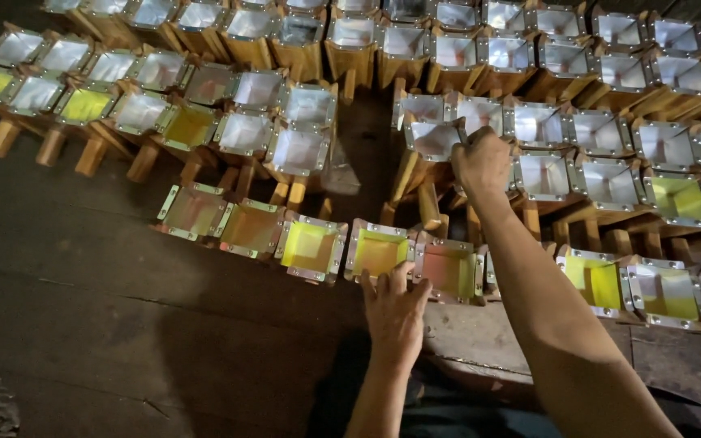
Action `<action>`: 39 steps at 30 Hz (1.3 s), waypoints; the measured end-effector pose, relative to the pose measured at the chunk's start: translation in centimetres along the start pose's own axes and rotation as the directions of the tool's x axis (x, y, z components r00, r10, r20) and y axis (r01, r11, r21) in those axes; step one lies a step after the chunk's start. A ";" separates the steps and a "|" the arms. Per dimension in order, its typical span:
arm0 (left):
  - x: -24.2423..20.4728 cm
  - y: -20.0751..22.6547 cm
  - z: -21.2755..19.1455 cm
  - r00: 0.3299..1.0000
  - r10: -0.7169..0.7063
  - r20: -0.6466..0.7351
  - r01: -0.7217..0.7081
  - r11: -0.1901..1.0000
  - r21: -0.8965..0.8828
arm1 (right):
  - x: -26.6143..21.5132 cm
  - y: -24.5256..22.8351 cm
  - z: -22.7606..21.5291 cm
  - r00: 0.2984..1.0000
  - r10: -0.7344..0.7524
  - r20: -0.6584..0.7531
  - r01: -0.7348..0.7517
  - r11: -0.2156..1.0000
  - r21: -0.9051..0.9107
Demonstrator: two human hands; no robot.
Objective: The person applies glue from a small bottle to the edges of wooden frame components and joins them together to form lantern-like boxes while sitting on a floor. They pick up individual wooden parts from a large collection, apply adhesive precisely, and press the pieces together to ensure a secure bond.
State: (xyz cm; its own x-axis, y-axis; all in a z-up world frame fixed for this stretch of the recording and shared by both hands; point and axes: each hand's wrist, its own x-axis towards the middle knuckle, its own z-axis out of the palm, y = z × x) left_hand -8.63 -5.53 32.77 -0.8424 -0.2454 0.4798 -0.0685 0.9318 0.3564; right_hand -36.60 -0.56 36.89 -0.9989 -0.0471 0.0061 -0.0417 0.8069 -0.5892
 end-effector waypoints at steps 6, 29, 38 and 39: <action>-0.2 0.8 0.0 0.996 -0.071 0.057 0.068 0.996 0.058 | -1.1 -0.3 0.5 1.000 0.000 0.007 0.000 1.000 0.004; -2.1 -4.0 6.2 0.947 -0.318 -0.048 0.242 0.801 -0.547 | -7.3 -2.7 1.5 0.782 -0.313 0.539 0.587 0.658 -0.471; -2.3 -4.5 7.1 0.816 -0.502 0.285 0.568 0.605 -0.559 | -6.5 -3.1 1.9 0.733 -0.323 0.598 0.593 0.735 -0.330; -3.6 -5.9 8.9 0.816 -0.500 0.291 0.569 0.605 -0.557 | -6.5 -3.1 1.5 0.735 -0.318 0.599 0.588 0.738 -0.330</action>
State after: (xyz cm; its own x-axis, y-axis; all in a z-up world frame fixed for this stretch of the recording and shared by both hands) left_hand -9.94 -7.75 21.85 -0.8085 -0.5882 -0.0197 -0.2232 0.2755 0.9350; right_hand -29.95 -3.67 37.46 -0.7074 -0.6439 -0.2916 -0.6259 0.7623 -0.1650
